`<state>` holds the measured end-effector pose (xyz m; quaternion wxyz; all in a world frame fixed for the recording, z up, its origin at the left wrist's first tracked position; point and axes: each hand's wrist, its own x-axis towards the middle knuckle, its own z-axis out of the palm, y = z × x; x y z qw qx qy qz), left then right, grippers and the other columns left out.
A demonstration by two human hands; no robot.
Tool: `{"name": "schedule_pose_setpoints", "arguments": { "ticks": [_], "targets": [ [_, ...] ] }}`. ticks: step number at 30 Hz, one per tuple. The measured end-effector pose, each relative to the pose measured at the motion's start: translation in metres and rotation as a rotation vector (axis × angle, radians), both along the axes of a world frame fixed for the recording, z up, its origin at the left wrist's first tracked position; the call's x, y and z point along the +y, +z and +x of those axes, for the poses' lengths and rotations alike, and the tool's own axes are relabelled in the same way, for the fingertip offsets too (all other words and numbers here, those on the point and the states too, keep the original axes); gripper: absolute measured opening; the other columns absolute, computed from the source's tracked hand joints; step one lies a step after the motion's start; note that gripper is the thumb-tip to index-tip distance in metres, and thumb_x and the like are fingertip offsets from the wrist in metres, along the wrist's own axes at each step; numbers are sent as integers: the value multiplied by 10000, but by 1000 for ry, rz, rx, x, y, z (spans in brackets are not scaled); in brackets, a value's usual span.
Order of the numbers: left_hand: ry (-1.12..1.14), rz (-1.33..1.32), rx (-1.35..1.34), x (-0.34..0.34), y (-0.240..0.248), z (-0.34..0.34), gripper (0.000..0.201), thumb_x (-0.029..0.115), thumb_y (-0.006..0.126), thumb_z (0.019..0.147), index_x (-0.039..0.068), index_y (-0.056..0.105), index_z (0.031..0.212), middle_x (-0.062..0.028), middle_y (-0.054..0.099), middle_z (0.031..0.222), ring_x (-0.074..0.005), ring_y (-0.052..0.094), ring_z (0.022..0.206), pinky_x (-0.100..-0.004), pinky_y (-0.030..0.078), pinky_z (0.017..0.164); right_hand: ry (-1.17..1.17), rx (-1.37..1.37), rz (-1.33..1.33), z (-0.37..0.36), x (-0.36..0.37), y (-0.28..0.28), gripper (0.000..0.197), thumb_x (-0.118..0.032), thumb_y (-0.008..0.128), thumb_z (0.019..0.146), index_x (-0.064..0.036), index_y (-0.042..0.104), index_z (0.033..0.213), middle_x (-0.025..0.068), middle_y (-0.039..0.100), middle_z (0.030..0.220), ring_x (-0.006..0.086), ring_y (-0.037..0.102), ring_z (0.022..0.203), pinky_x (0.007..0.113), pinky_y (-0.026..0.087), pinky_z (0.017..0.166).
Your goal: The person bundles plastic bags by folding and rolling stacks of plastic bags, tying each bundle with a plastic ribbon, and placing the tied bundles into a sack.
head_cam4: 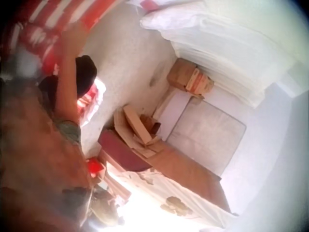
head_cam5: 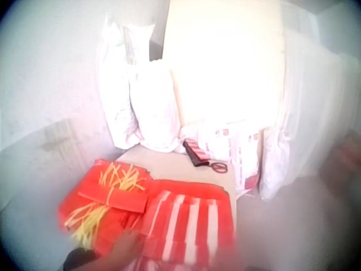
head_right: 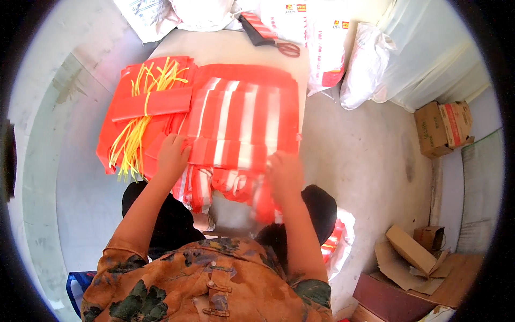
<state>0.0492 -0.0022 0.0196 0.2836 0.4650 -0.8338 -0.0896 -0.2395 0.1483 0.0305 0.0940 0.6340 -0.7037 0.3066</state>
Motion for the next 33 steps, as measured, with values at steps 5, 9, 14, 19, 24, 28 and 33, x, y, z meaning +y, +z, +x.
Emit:
{"name": "schedule_pose_setpoints", "arguments": {
  "ticks": [5, 9, 14, 19, 24, 28, 33],
  "targets": [
    [-455, 105, -113, 58, 40, 6, 74, 150, 617, 849, 78, 609, 863, -143, 590, 820, -361, 598, 795, -459, 489, 691, 621, -593, 732, 54, 59, 9, 313, -254, 628, 913, -32, 645, 1133, 183, 677, 1035, 348, 645, 977, 403, 508, 900],
    [-745, 611, -138, 102, 17, 11, 205, 248, 616, 919, 56, 683, 945, -162, 655, 895, -366, 644, 882, -438, 521, 759, 844, -592, 1165, 78, 98, -37, 375, -352, 508, 1010, -21, 627, 1142, 188, 679, 1024, 338, 643, 956, 399, 498, 876],
    [-1011, 1023, -349, 124, -27, 34, 287, 102, 628, 916, 45, 652, 1196, -181, 672, 1116, -299, 649, 1038, -387, 507, 877, 955, -879, 983, 78, 95, -18, 327, -311, 474, 1042, -16, 603, 1105, 121, 650, 923, 191, 597, 873, 356, 483, 815],
    [-1107, 1317, -193, 131, -2, 29, 469, 173, 665, 926, 26, 514, 1346, -132, 652, 1213, -182, 594, 1115, -347, 469, 952, 675, -1303, 828, 83, 98, -12, 300, -300, 454, 1060, -38, 579, 983, -9, 519, 865, 84, 462, 853, 280, 434, 800],
    [-1103, 1668, -92, 127, 11, 37, 458, 213, 656, 955, 25, 520, 1350, -61, 663, 1138, -119, 601, 1056, -293, 475, 926, 817, -1339, 876, 83, 97, -30, 305, -313, 451, 1062, -60, 603, 987, -51, 529, 911, 44, 461, 856, 229, 406, 782],
    [-1257, 1603, -17, 132, 44, 29, 587, 261, 716, 902, 12, 487, 1382, -80, 499, 1328, -151, 478, 1165, -316, 377, 1018, 847, -1456, 1065, 80, 102, -22, 196, -228, 575, 992, -48, 637, 1037, -20, 603, 887, 85, 534, 827, 269, 451, 759],
    [-1048, 1924, -153, 125, 74, 37, 622, 166, 757, 864, -17, 477, 1389, -79, 501, 1352, -132, 460, 1218, -297, 368, 1039, 1113, -1105, 944, 83, 107, -1, 220, -192, 618, 959, 13, 635, 1035, 18, 636, 899, 131, 562, 838, 306, 473, 773]
  ]
}}
